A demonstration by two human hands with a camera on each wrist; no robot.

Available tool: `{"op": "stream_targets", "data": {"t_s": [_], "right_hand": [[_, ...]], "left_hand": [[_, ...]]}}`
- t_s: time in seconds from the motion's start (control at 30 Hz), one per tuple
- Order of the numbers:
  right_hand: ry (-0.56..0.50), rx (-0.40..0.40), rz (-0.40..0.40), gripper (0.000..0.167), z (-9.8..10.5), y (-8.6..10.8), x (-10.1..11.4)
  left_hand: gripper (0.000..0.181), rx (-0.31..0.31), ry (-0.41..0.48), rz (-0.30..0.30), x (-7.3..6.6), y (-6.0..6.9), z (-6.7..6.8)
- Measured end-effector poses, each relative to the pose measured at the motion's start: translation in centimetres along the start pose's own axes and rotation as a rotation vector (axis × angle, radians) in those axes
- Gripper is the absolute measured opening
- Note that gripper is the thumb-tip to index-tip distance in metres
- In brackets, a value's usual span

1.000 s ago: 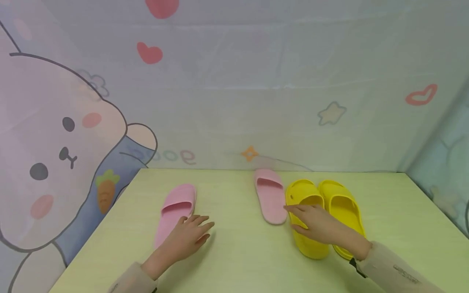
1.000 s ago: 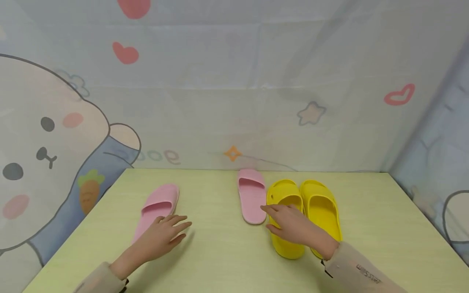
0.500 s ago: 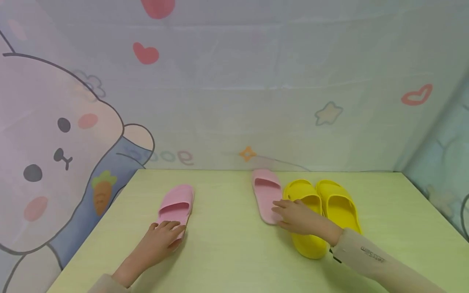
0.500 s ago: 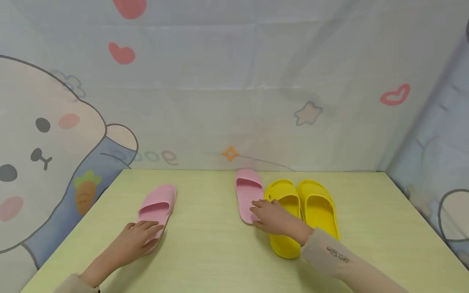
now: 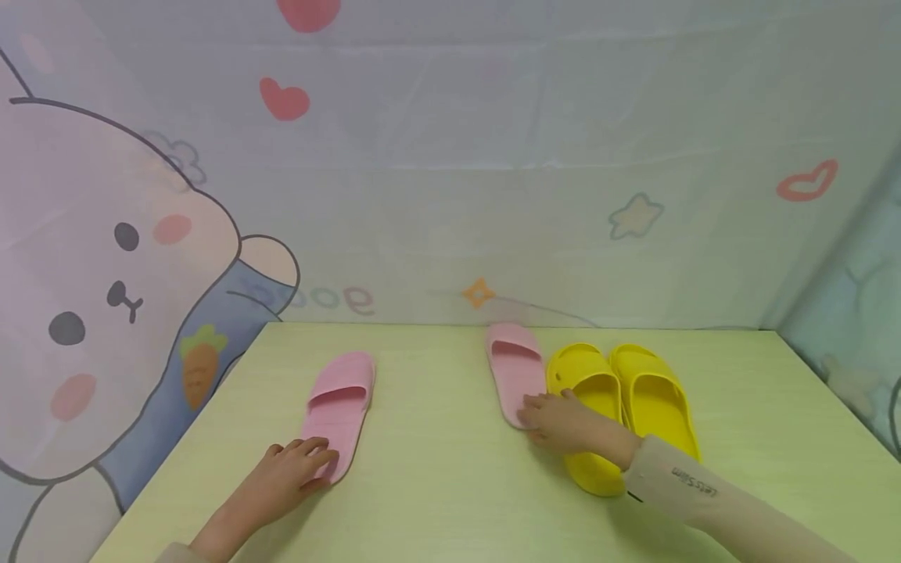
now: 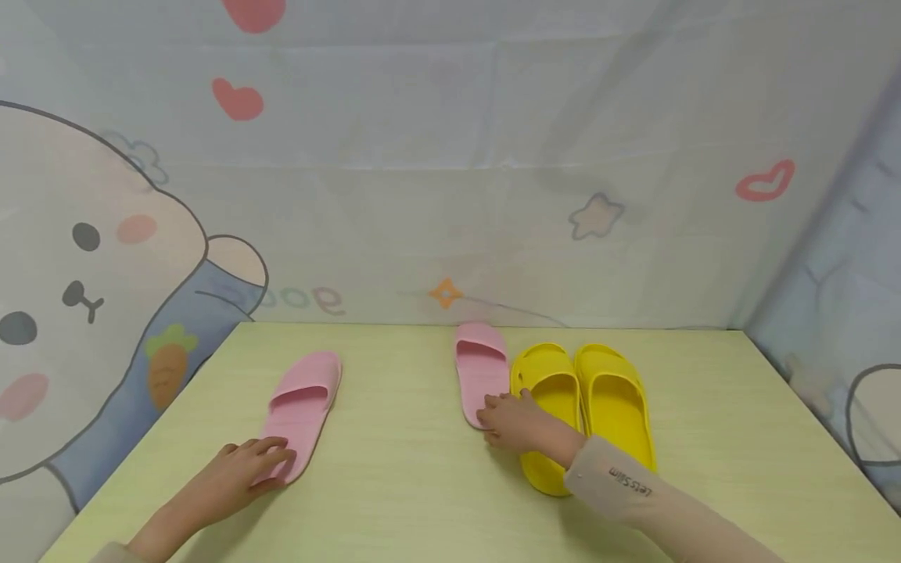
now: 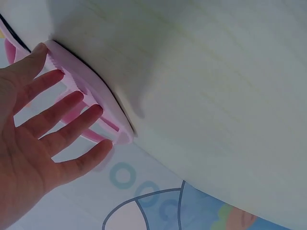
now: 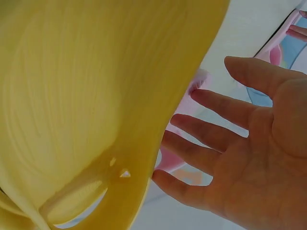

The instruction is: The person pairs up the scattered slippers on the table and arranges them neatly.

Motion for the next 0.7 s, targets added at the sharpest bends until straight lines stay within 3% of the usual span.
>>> {"op": "stream_targets", "data": {"t_s": [0.3,0.7], "right_hand": [[-0.015,0.045,-0.028,0.042,0.1,0.5,0.5],[0.048,0.034,0.023,0.044,-0.2,0.9,1.1]], "left_hand": [[0.023,0.007,0.042,-0.035,-0.1,-0.4,0.0],[0.026,-0.011,0.058,-0.117,-0.9,-1.4,0.0]]}}
Point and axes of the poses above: each hand's wrist, its own y-axis away from the middle knuckle, its own z-axis out of the back of the hand, x = y × z, the point moved 6 cm from there along -y, towards the middle knuckle, and after that the axes turned 2 degrees about -z, right-handed, at the moved point
